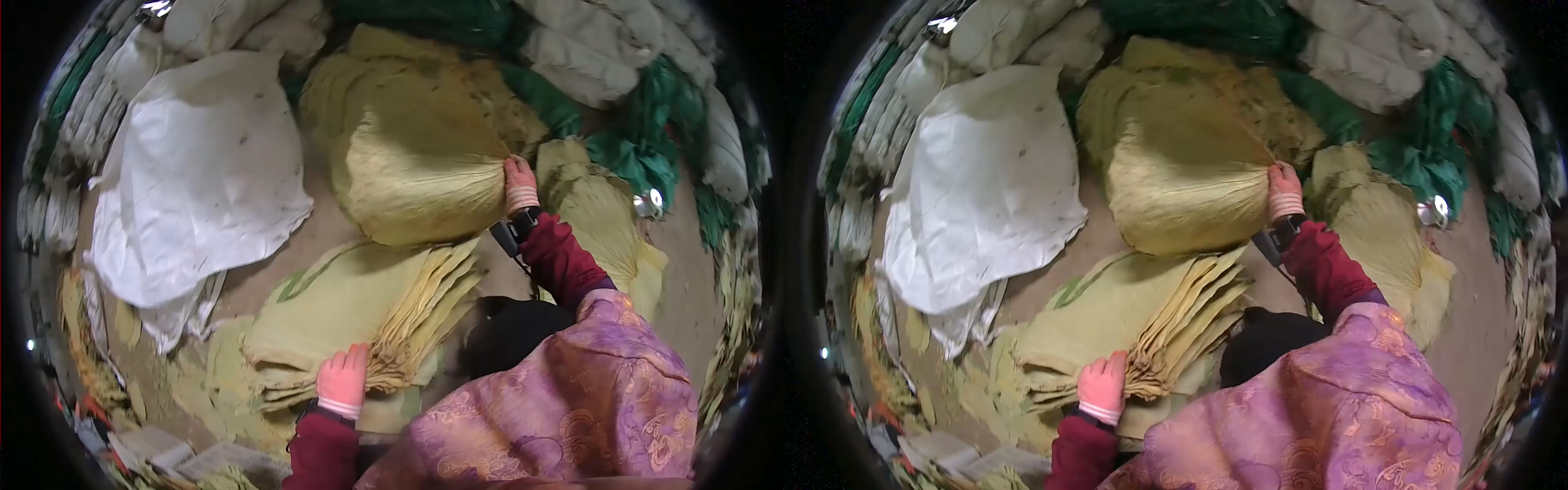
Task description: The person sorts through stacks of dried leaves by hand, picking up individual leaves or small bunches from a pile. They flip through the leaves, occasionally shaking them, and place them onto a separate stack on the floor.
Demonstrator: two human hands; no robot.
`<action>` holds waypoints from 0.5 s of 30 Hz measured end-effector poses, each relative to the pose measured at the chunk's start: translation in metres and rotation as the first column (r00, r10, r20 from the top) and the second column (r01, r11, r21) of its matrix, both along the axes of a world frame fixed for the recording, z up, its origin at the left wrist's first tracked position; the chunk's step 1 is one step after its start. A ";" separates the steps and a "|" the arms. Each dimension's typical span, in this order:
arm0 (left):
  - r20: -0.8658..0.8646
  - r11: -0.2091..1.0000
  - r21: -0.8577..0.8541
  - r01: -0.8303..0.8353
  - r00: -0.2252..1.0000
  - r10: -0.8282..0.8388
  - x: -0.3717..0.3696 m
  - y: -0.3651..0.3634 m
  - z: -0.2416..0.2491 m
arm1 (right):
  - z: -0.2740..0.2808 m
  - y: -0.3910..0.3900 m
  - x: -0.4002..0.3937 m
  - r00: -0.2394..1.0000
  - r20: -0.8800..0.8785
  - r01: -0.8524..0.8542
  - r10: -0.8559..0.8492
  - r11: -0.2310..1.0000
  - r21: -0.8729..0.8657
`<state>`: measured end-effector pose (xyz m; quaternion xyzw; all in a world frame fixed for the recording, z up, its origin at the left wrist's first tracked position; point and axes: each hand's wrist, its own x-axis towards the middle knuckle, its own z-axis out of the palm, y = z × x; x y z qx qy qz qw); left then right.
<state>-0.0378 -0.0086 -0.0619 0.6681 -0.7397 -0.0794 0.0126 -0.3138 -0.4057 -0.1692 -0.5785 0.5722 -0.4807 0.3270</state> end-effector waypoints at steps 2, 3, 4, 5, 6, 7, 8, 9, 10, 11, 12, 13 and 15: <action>-0.015 0.999 -0.011 0.032 0.999 -0.033 0.002 0.002 -0.003 | -0.005 -0.002 -0.055 0.996 -0.020 0.094 -0.093 0.994 0.053; -0.019 0.999 -0.001 0.033 0.999 -0.033 0.003 0.004 -0.004 | -0.012 0.002 -0.082 0.988 -0.029 0.151 -0.149 0.985 0.079; -0.027 0.999 0.005 0.032 0.999 -0.031 0.004 0.008 -0.009 | -0.017 0.009 -0.108 0.983 -0.044 0.183 -0.180 0.981 0.066; -0.040 0.998 -0.004 0.060 0.997 -0.060 0.005 0.010 -0.011 | -0.014 0.020 -0.127 0.982 0.116 0.138 -0.152 0.983 0.124; -0.044 0.999 -0.005 0.052 0.998 -0.052 0.006 0.010 -0.011 | -0.013 0.029 -0.141 0.952 0.279 0.077 -0.122 0.983 0.168; -0.047 0.999 -0.004 0.040 0.998 -0.040 0.008 0.013 -0.012 | -0.011 0.039 -0.155 0.952 0.272 0.098 -0.138 0.983 0.158; -0.040 0.999 -0.007 0.048 0.998 -0.048 0.009 0.015 -0.016 | 0.000 0.052 -0.163 0.916 0.366 0.079 -0.168 0.966 0.247; -0.047 0.998 -0.007 0.058 0.997 -0.059 0.007 0.012 -0.014 | 0.011 0.059 -0.172 0.869 0.452 0.044 -0.203 0.941 0.337; -0.047 0.998 0.005 0.060 0.997 -0.059 0.007 0.012 -0.015 | 0.023 0.066 -0.176 0.863 0.428 0.106 -0.270 0.923 0.369; -0.046 0.998 0.017 0.059 0.997 -0.059 0.008 0.012 -0.015 | 0.027 0.071 -0.183 0.863 0.424 0.117 -0.275 0.925 0.361; -0.053 0.998 0.007 0.068 0.996 -0.068 0.009 0.014 -0.016 | 0.028 0.075 -0.196 0.875 0.406 0.116 -0.263 0.928 0.353; -0.077 0.998 0.025 0.058 0.995 -0.056 0.011 0.016 -0.019 | 0.029 0.078 -0.209 0.887 0.387 0.115 -0.252 0.932 0.345; -0.108 0.998 0.034 0.057 0.993 -0.053 0.012 0.017 -0.024 | 0.045 0.093 -0.218 0.903 0.328 0.152 -0.279 0.919 0.363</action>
